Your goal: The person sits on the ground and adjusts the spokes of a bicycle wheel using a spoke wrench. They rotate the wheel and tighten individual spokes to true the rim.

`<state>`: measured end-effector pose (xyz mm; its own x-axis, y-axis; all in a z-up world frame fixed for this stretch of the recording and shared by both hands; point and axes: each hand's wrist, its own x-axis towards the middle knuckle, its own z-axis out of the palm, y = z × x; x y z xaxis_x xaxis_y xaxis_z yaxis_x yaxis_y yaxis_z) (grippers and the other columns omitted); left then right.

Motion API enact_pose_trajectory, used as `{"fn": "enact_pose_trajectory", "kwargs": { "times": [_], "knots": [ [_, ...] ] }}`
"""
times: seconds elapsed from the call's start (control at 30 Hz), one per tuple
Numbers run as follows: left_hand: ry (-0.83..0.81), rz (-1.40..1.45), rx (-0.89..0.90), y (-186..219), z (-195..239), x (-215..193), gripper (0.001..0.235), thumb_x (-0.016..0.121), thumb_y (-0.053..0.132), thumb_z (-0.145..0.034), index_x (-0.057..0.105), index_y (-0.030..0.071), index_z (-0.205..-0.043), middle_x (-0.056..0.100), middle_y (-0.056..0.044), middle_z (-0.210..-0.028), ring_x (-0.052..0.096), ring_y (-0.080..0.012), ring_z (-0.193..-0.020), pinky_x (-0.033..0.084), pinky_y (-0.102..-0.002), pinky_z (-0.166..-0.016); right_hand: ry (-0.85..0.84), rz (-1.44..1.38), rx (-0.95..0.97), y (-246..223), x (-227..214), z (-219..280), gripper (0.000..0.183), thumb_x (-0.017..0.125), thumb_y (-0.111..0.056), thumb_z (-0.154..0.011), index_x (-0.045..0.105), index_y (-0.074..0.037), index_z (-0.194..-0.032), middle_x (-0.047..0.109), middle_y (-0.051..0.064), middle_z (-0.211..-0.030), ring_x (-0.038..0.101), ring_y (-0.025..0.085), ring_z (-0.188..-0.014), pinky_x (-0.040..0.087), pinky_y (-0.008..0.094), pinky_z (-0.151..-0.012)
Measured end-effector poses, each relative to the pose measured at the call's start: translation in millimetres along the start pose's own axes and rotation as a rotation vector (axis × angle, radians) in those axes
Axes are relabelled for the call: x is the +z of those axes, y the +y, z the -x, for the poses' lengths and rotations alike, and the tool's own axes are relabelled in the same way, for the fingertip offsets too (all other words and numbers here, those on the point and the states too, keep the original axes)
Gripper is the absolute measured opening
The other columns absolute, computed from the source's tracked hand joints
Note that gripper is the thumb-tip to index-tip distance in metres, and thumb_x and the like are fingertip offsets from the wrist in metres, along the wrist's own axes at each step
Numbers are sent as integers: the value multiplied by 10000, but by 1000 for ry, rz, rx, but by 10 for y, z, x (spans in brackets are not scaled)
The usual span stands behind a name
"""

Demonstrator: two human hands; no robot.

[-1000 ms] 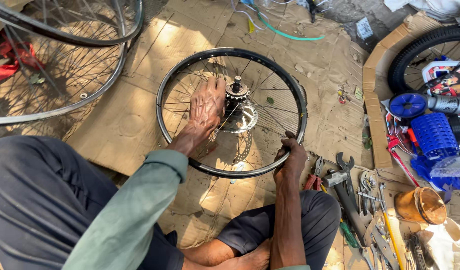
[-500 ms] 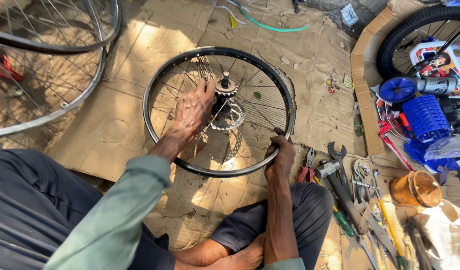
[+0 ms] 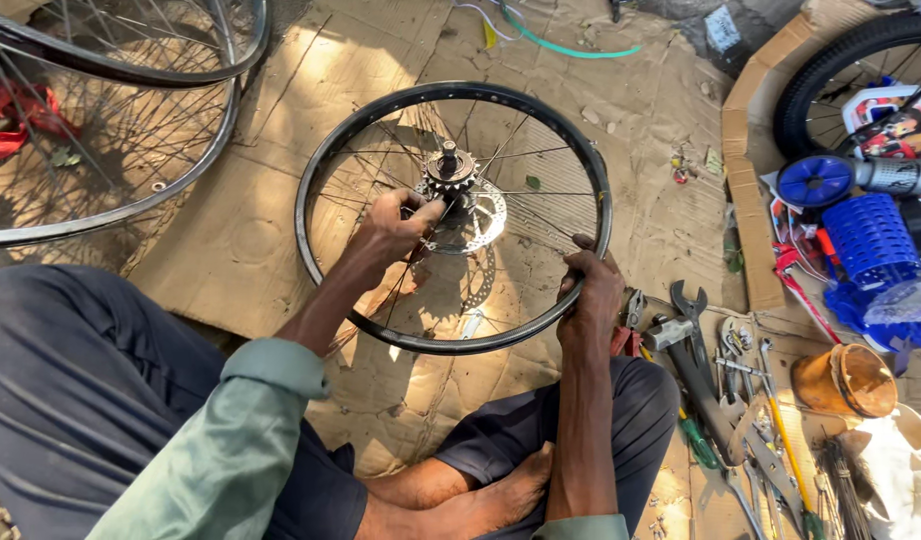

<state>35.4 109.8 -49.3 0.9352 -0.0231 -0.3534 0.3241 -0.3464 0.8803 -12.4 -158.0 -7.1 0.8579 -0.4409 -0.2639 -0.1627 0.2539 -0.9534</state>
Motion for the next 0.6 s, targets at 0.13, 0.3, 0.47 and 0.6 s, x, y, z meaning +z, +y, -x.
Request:
{"fn": "enact_pose_trajectory", "kwargs": {
  "times": [0.13, 0.3, 0.47, 0.6],
  "knots": [
    [-257, 487, -152, -20, -105, 27, 338, 690, 276, -939, 502, 121, -1174, 776, -123, -875, 613, -157, -597, 496, -303, -490, 20, 17, -31, -34, 81, 81, 360, 635, -45, -813, 670, 43, -1160, 537, 7, -663, 484, 82, -464, 374, 211, -417],
    [-156, 1108, -269, 181, -77, 340, 313, 652, 341, -1008, 490, 76, -1047, 647, -58, -827, 502, -89, -546, 371, -204, -383, 132, 203, -39, 46, 127, 283, 427, 720, -152, -863, 580, -8, -1240, 521, 0, -686, 493, 77, -520, 399, 202, -429],
    [-166, 1152, -313, 412, -188, 316, 593, 368, 641, -990, 559, 80, -975, 649, -113, -794, 446, -66, -425, 267, -169, -294, 130, 167, -13, 179, 71, 380, 483, 690, -54, -777, 534, -137, -1226, 556, -7, -679, 514, 85, -509, 407, 223, -396],
    [-279, 1430, -409, 494, -482, 297, 476, 423, 564, -1056, 528, 111, -956, 638, -123, -862, 384, -43, -387, 256, -167, -302, 238, -90, -14, 135, 148, 204, 313, 705, -95, -858, 641, -21, -1155, 487, -25, -624, 388, 80, -409, 341, 233, -354]
  ]
}}
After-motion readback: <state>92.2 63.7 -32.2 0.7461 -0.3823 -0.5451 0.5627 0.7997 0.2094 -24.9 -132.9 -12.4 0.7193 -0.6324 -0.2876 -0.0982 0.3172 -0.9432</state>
